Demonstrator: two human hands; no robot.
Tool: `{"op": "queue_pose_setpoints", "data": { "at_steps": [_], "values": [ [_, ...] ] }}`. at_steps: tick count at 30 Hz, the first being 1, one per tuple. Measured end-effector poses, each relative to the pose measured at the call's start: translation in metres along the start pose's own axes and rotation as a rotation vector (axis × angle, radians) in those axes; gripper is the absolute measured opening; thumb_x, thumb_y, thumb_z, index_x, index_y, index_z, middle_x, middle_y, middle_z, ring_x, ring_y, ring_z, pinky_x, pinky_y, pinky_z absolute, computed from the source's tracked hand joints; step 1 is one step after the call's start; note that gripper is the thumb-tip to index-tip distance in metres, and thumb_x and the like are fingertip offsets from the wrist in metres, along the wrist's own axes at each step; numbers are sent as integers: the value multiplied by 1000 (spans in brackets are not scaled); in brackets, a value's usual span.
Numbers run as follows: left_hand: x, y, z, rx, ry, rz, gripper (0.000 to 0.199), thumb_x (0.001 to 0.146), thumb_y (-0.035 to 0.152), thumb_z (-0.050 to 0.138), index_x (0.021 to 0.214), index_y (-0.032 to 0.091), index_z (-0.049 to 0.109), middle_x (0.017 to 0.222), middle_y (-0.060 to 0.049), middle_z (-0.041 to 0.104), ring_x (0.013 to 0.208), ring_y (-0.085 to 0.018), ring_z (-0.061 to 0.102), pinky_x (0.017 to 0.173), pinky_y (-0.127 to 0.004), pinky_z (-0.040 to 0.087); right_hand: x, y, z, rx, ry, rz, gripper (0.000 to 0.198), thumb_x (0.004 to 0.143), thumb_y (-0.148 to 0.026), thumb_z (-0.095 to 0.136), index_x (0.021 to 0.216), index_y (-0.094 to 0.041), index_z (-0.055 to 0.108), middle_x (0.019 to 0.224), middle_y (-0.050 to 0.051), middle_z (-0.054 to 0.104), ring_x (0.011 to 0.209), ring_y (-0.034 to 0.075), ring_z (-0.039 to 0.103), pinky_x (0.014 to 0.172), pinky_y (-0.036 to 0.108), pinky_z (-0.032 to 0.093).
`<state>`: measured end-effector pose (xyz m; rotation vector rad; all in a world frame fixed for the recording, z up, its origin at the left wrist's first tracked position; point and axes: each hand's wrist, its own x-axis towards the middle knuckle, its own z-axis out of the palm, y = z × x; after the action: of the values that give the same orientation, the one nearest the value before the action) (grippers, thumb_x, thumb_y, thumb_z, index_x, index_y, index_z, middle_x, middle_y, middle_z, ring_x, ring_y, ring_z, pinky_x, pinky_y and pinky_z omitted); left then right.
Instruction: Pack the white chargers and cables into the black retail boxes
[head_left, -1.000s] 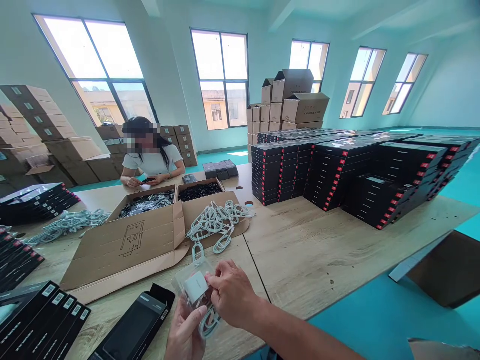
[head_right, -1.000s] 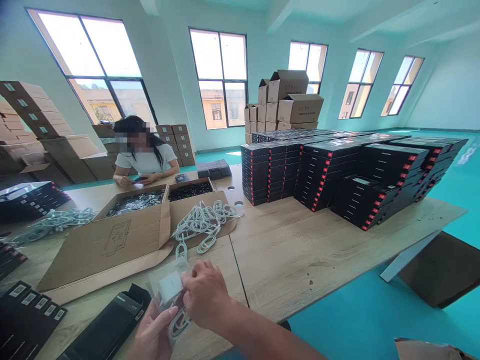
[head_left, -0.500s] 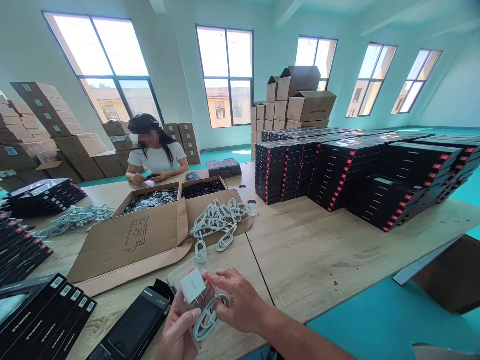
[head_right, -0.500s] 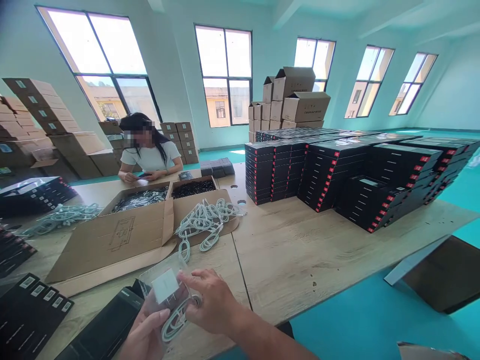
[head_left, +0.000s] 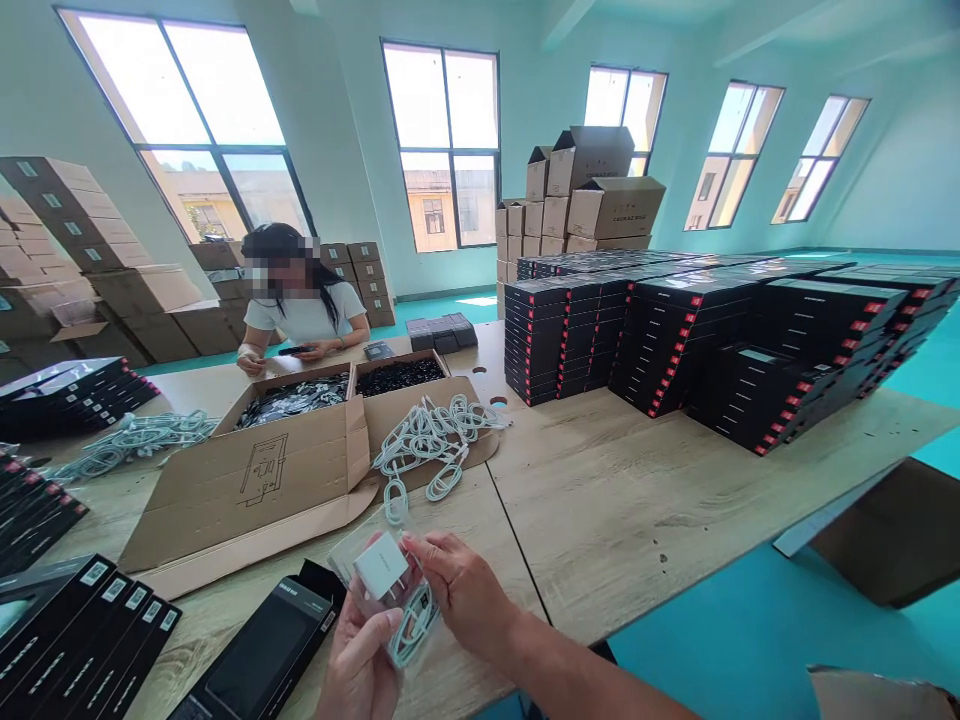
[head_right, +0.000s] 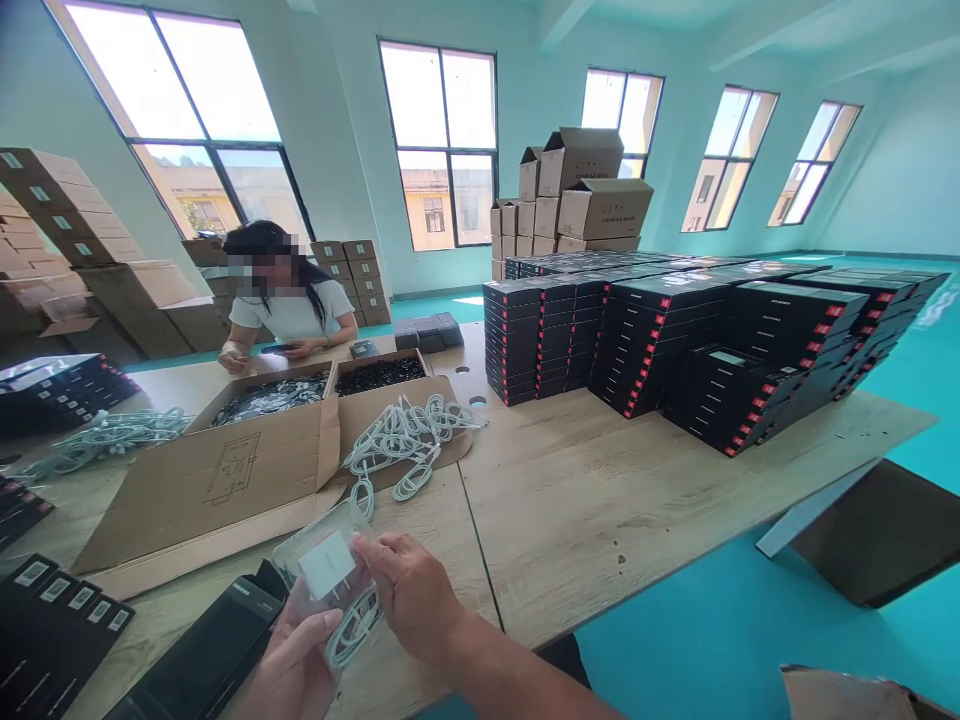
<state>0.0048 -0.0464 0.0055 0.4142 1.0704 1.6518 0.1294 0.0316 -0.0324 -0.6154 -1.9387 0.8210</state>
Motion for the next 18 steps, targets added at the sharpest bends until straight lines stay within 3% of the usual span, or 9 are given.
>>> {"op": "queue_pose_setpoints", "data": {
  "at_steps": [5,10,14,18],
  "values": [
    [15,13,-11,33,-90,-48,98,56,16,86,146,33,53,121,-8,78,121,-40,67,97,-45,58,-1,2,4,190,44,80,42,105,-34,43,144,-37,58,125,7,66,112,22,62,95,37,53],
    [22,23,-13,95,-131,-59,100,61,22,88,151,29,45,123,-13,77,122,-40,67,93,-46,59,-3,2,-3,512,22,459,65,91,-35,64,153,-31,46,109,6,62,77,15,58,64,28,52],
    [19,15,-11,182,-52,-40,112,58,25,93,155,32,36,123,-13,76,116,-38,70,92,-43,58,-5,-1,-10,509,159,513,65,87,-34,68,149,-26,52,108,6,62,83,16,58,74,30,52],
    [12,10,-8,182,18,15,110,52,28,96,148,26,42,117,-14,79,114,-37,71,93,-41,58,-5,-3,-12,549,151,538,72,82,-35,74,150,-26,51,113,6,62,89,17,60,79,32,52]
  ]
}}
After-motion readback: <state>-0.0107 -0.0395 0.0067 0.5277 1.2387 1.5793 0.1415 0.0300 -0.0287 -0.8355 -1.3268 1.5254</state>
